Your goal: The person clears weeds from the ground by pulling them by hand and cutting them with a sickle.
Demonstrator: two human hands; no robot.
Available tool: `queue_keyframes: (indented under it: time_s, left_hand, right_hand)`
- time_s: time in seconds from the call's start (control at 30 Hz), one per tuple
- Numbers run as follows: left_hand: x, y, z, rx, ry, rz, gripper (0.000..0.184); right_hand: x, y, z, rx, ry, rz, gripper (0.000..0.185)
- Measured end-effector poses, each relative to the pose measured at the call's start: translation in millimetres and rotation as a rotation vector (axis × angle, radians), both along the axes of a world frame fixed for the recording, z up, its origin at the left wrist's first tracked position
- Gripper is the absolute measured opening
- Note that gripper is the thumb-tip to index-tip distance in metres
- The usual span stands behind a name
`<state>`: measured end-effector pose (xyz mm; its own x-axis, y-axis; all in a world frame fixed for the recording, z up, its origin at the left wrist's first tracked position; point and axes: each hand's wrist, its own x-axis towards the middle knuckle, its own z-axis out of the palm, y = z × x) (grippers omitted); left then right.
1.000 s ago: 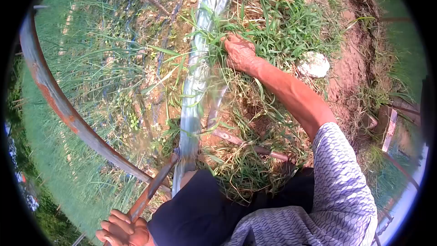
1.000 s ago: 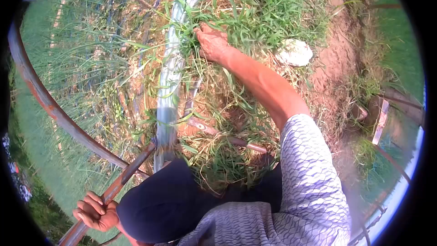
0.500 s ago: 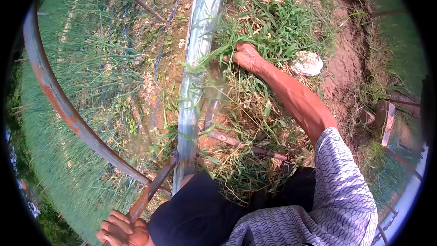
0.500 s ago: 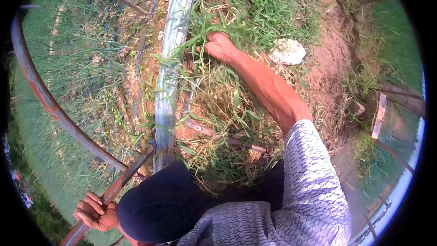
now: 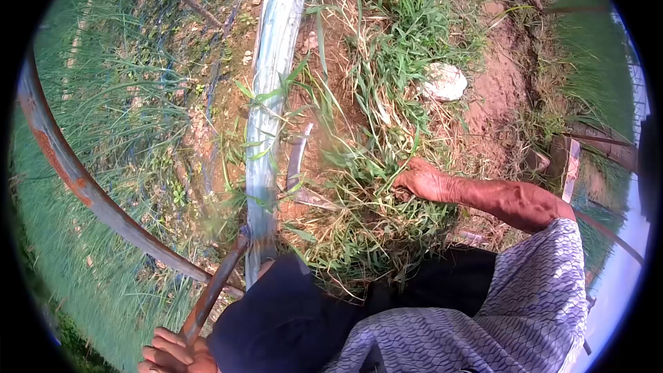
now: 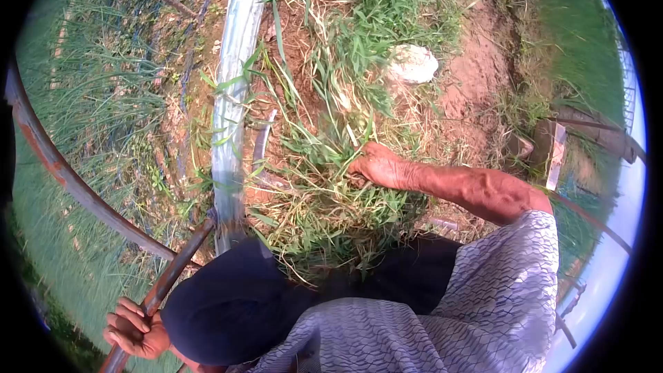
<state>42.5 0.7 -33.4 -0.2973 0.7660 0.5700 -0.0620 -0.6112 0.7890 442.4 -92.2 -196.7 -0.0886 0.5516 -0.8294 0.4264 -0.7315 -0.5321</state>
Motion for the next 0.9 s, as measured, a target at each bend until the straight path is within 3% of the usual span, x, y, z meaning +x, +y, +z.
queue_keyframes:
  time_s: [0.03, 0.1, 0.17, 0.2, 0.23, 0.3, 0.33, 0.37, 0.4, 0.43, 0.47, 0.5, 0.63, 0.67, 0.77, 0.8, 0.9]
  left_hand:
    - [0, 1, 2, -0.001, -0.004, 0.0, 0.018]
    - [0, -1, 3, -0.034, -0.026, -0.024, 0.019]
    - [-3, -1, 0, -0.035, -0.027, -0.051, 0.019]
    - [-5, -2, 0, -0.029, -0.018, -0.061, 0.019]
    - [-7, -4, 2, -0.025, -0.013, -0.062, 0.019]
    - [-7, -3, 3, -0.044, 0.03, -0.089, 0.019]
    - [0, -2, 5, -0.054, 0.046, -0.042, 0.02]
    - [-1, -1, 5, -0.044, 0.042, -0.047, 0.02]
    - [-5, -1, 4, -0.053, 0.034, -0.055, 0.021]
    - [-8, -2, 4, -0.066, 0.028, -0.063, 0.022]
    - [-8, -2, 4, -0.065, 0.028, -0.069, 0.022]
    - [-6, -2, 4, -0.068, 0.025, -0.047, 0.022]
    - [-4, -1, 3, -0.048, 0.065, 0.013, 0.024]
    - [-12, -1, 2, -0.04, 0.089, -0.076, 0.026]
    - [-10, -1, 1, -0.029, 0.076, -0.063, 0.028]
    - [-12, -1, 2, -0.035, 0.079, -0.069, 0.028]
    - [-8, -2, 1, -0.048, 0.007, -0.046, 0.028]
  right_hand:
    - [-10, -38, 10, -0.153, 0.082, 0.054, 0.035]
    - [-19, -97, -2, 0.311, 0.11, 0.432, 0.039]
    - [-10, -45, 26, 0.233, -0.141, 0.745, 0.047]
    - [-11, -13, 39, 0.215, -0.278, 0.761, 0.038]
    - [-7, 2, 27, 0.618, -0.418, 0.747, 0.04]
    - [-10, 68, 37, 0.722, -0.647, 0.799, 0.056]
    - [-7, 94, 24, 0.988, -0.811, 0.675, 0.062]
    - [1, 122, 20, 0.895, -0.87, 0.664, 0.065]
    - [14, 145, -2, 1.023, -1.026, 0.596, 0.072]
    - [26, 161, -11, 0.89, -1.116, 0.593, 0.079]
    - [34, 179, -9, 0.554, -1.034, 0.546, 0.081]
    - [44, 187, -22, 0.482, -1.008, 0.443, 0.068]
    - [62, 198, -26, 0.358, -0.986, 0.613, 0.035]
    - [62, 198, -24, 0.364, -0.96, 0.641, 0.024]
    - [75, 192, -42, 0.413, -0.89, 0.581, 0.02]
    - [87, 183, -56, 0.627, -0.94, 0.992, 0.017]
    - [78, 146, -39, 0.694, -0.951, 1.138, 0.016]
